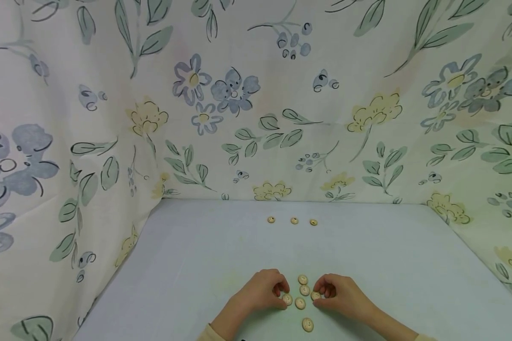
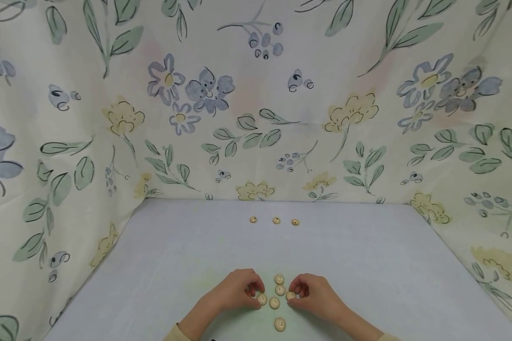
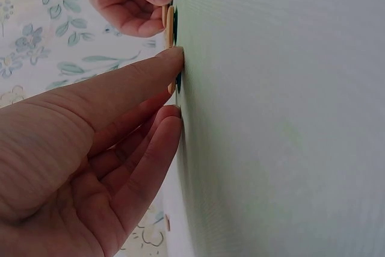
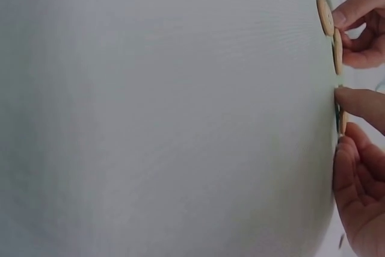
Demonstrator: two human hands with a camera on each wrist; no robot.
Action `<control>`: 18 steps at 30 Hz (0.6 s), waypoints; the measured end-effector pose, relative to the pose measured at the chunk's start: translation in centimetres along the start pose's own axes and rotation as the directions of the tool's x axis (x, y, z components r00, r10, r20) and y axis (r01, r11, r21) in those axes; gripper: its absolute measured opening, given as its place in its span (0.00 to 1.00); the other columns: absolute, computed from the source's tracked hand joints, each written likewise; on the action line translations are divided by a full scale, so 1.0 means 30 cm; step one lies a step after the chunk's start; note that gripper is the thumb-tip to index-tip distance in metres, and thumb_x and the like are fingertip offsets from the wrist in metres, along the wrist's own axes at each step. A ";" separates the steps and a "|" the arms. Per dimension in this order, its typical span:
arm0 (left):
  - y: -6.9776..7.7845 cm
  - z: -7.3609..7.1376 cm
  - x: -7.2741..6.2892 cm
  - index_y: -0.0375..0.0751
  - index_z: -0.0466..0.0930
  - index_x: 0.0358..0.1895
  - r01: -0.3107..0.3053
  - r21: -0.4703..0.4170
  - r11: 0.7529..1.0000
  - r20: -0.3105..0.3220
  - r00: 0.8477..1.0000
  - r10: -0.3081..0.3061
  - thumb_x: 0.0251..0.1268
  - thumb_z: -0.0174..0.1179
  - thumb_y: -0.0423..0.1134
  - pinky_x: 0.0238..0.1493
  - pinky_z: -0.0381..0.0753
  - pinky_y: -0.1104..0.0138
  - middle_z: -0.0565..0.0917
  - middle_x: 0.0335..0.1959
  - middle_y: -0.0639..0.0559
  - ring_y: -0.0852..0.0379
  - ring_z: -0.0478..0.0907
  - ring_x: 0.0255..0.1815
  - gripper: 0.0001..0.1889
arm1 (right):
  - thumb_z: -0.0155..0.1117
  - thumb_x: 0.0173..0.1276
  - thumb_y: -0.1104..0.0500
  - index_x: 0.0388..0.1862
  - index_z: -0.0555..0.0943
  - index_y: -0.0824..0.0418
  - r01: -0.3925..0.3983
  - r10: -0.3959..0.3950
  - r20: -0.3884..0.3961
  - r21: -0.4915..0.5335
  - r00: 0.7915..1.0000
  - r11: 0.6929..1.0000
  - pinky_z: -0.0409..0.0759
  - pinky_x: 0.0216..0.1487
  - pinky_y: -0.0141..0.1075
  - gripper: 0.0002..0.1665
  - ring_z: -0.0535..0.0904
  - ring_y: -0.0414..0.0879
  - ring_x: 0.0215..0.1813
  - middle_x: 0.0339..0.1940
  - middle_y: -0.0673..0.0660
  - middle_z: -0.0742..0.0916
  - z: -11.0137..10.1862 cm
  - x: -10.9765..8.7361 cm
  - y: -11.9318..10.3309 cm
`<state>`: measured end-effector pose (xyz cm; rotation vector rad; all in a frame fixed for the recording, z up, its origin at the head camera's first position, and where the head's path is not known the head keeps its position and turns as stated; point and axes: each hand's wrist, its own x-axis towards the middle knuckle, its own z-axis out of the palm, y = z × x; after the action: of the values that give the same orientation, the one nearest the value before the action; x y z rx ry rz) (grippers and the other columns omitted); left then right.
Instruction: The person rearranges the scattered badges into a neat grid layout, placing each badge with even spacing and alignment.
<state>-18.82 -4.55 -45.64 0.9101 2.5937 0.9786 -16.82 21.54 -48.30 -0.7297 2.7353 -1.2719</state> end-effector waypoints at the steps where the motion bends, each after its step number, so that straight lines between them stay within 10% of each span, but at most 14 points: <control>1: 0.001 0.000 0.000 0.46 0.83 0.34 -0.002 0.000 1.000 -0.002 1.000 0.002 0.44 0.77 0.34 0.34 0.71 0.75 0.74 0.26 0.63 0.70 0.69 0.27 0.13 | 0.77 0.54 0.51 0.34 0.81 0.55 -0.001 0.001 -0.002 -0.003 1.000 1.000 0.73 0.28 0.28 0.15 0.72 0.33 0.28 0.26 0.44 0.79 0.000 0.000 0.000; 18: -0.001 0.001 0.001 0.46 0.83 0.34 0.006 -0.004 1.000 0.001 1.000 -0.006 0.44 0.76 0.34 0.34 0.71 0.75 0.74 0.25 0.63 0.70 0.69 0.26 0.13 | 0.78 0.53 0.51 0.33 0.81 0.53 -0.037 0.037 -0.005 -0.019 0.999 0.999 0.75 0.28 0.29 0.15 0.73 0.32 0.27 0.24 0.41 0.79 -0.005 -0.008 -0.007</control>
<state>-18.84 -4.53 -45.68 0.9005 2.5917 0.9810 -16.55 21.63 -48.09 -0.6756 2.7548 -1.2444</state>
